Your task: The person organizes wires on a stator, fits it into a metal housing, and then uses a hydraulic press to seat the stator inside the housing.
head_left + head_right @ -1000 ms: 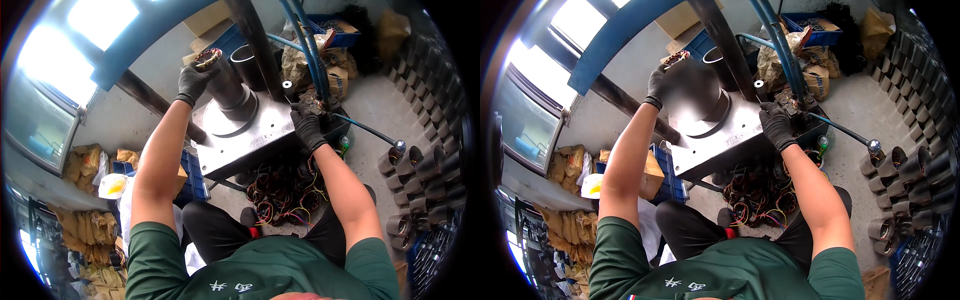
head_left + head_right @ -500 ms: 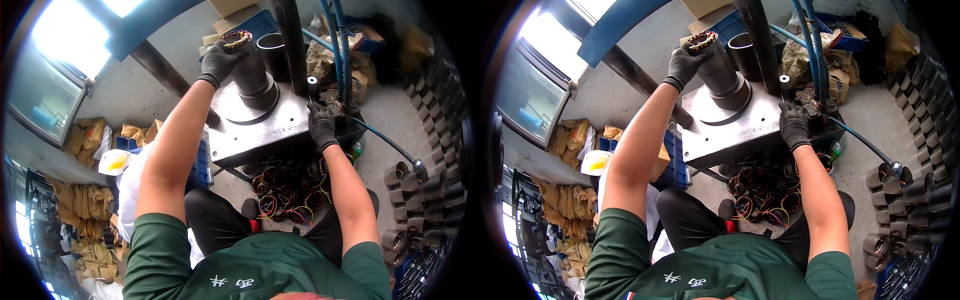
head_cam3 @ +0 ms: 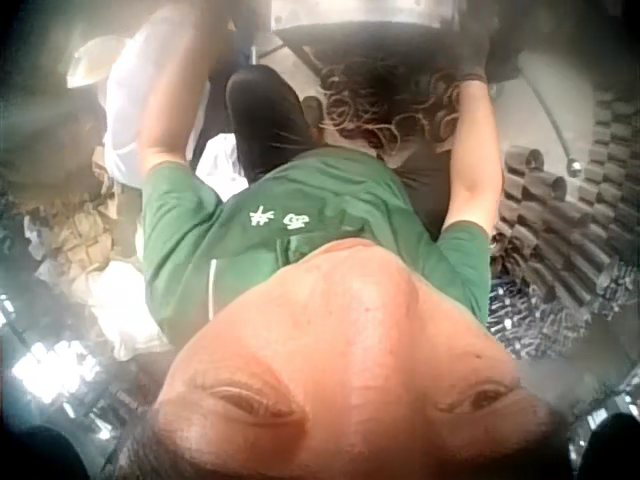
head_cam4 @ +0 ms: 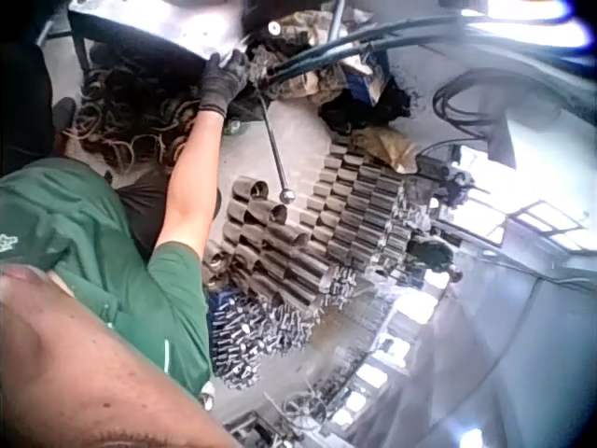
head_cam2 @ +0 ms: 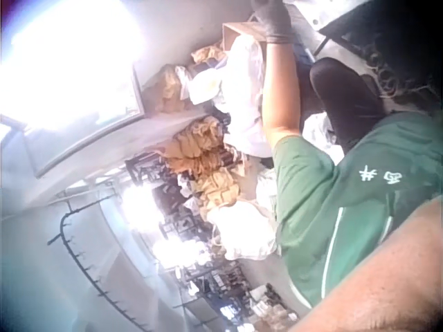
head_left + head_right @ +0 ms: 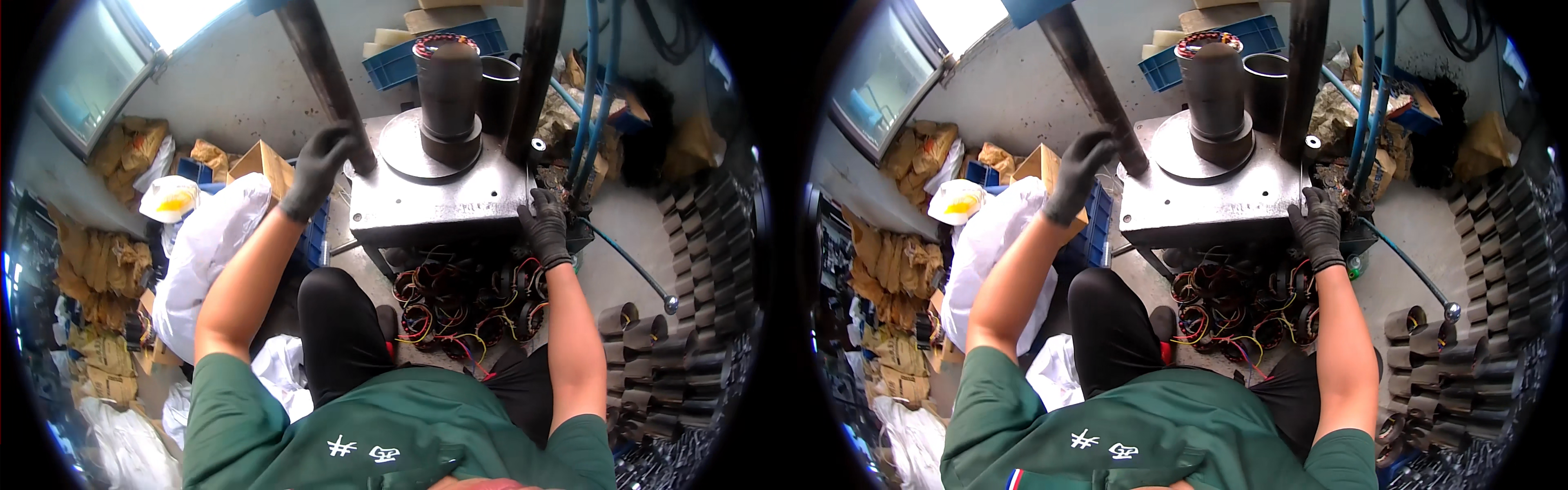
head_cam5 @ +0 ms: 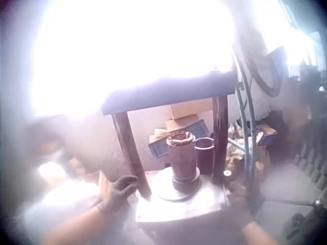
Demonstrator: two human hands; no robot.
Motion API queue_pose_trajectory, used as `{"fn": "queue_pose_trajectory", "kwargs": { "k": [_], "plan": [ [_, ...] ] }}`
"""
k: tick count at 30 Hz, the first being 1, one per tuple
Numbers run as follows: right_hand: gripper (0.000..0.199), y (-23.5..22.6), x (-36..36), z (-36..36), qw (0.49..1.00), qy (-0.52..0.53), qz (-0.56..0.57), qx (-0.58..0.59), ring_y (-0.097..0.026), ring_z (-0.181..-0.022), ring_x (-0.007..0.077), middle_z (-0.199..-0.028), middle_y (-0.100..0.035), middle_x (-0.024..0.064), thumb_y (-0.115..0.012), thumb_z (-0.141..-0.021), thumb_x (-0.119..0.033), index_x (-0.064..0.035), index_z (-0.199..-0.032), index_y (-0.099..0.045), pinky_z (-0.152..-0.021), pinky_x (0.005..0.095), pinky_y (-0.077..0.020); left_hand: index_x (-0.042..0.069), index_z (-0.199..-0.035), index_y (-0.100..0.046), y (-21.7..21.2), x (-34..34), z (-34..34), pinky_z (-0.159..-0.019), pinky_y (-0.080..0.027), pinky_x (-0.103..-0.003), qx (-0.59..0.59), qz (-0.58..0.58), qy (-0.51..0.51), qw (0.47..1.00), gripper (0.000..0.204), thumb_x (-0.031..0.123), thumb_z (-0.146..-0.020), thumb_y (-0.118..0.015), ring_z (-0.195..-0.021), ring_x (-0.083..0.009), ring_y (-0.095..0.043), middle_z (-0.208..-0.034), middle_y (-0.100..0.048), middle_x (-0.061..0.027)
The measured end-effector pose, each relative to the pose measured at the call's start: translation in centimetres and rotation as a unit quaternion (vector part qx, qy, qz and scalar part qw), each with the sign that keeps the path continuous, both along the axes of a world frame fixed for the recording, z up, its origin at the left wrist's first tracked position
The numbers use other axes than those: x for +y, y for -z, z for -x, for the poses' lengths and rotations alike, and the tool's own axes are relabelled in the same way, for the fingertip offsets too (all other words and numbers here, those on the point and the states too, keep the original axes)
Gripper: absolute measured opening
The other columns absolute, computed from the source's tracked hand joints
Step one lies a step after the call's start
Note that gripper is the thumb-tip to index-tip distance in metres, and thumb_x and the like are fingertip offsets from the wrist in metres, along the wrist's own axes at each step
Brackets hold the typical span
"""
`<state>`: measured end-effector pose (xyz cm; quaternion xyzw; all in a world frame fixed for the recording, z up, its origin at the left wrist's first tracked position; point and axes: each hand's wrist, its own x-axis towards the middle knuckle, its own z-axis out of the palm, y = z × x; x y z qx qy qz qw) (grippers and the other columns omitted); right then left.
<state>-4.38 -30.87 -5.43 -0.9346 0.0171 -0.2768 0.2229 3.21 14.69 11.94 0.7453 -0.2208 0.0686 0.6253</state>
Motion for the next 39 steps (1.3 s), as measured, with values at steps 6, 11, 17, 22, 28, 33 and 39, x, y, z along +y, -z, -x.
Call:
{"fn": "queue_pose_trajectory", "kwargs": {
  "k": [6,11,17,22,28,33,39],
  "plan": [
    [0.051,-5.1,2.8,1.0,0.99,-0.096,-0.026,-0.103,-0.064,-0.119,0.039,-0.129,-0.066,0.0229,-0.077,-0.091,-0.026,0.0004,-0.133,-0.063,-0.105,0.0468,-0.0503,-0.001,-0.127,-0.066,13.6,13.2,15.3,-0.097,-0.051,-0.03,0.071,0.054,-0.18,0.98,0.032,0.016,-0.1,-0.071,-0.109,-0.0172,-0.066,-0.115,-0.071,-0.0089],
    [0.055,-15.6,6.7,-3.7,0.962,-0.202,-0.159,-0.094,-0.067,-0.106,0.0299,-0.122,-0.068,0.0181,-0.077,-0.095,-0.024,0.0022,-0.138,-0.057,-0.094,0.0375,-0.0544,0.0,-0.117,-0.071,28.8,18.1,29.9,-0.088,-0.054,-0.033,0.216,-0.039,-0.342,0.914,0.025,0.018,-0.1,-0.07,-0.101,-0.0196,-0.069,-0.112,-0.074,-0.0096],
    [0.094,-26.1,7.7,-18.0,0.977,-0.12,0.132,-0.115,-0.057,-0.134,0.0397,-0.143,-0.058,0.0289,-0.085,-0.084,-0.052,0.006,-0.147,-0.05,-0.111,0.0441,-0.0473,0.0,-0.109,-0.074,40.4,17.1,41.1,-0.086,-0.056,-0.036,0.35,-0.152,-0.38,0.842,0.027,0.021,-0.092,-0.076,-0.092,-0.0257,-0.073,-0.1,-0.077,-0.0153],
    [0.106,-27.8,12.0,-21.8,0.986,-0.157,0.01,0.052,-0.052,-0.14,0.035,-0.149,-0.053,0.028,-0.089,-0.078,-0.056,0.0072,-0.151,-0.047,-0.116,0.0404,-0.0442,0.001,-0.109,-0.072,41.8,16.8,43.3,-0.086,-0.056,-0.037,0.342,-0.108,-0.375,0.855,0.022,0.011,-0.09,-0.076,-0.092,-0.0269,-0.073,-0.099,-0.077,-0.0151],
    [0.095,-28.1,11.1,-21.5,0.982,-0.138,0.018,0.124,-0.065,-0.126,0.0286,-0.14,-0.065,0.0224,-0.09,-0.077,-0.052,0.0002,-0.149,-0.055,-0.107,0.0366,-0.0514,0.001,-0.106,-0.07,39.7,16.1,42.0,-0.085,-0.055,-0.035,0.356,-0.103,-0.382,0.847,0.019,0.01,-0.092,-0.076,-0.089,-0.022,-0.07,-0.097,-0.075,-0.0127],
    [0.088,-28.3,14.2,-21.7,0.981,-0.127,0.049,0.135,-0.07,-0.119,0.0304,-0.134,-0.07,0.0218,-0.088,-0.078,-0.054,-0.0036,-0.144,-0.061,-0.104,0.0388,-0.0531,0.004,-0.111,-0.067,40.3,16.8,44.5,-0.087,-0.053,-0.046,0.383,-0.171,-0.419,0.805,0.035,0.026,-0.089,-0.08,-0.091,-0.0366,-0.067,-0.098,-0.071,-0.0175],
    [0.064,-31.0,-0.3,-27.8,0.963,-0.169,0.142,0.153,-0.065,-0.125,0.026,-0.136,-0.067,0.0178,-0.075,-0.095,-0.045,-0.0053,-0.143,-0.062,-0.107,0.0385,-0.0508,0.01,-0.125,-0.067,36.1,15.4,43.2,-0.116,-0.035,-0.054,0.264,-0.32,-0.345,0.842,0.057,0.037,-0.078,-0.086,-0.138,-0.0419,-0.045,-0.141,-0.057,-0.0201]
  ]
}}
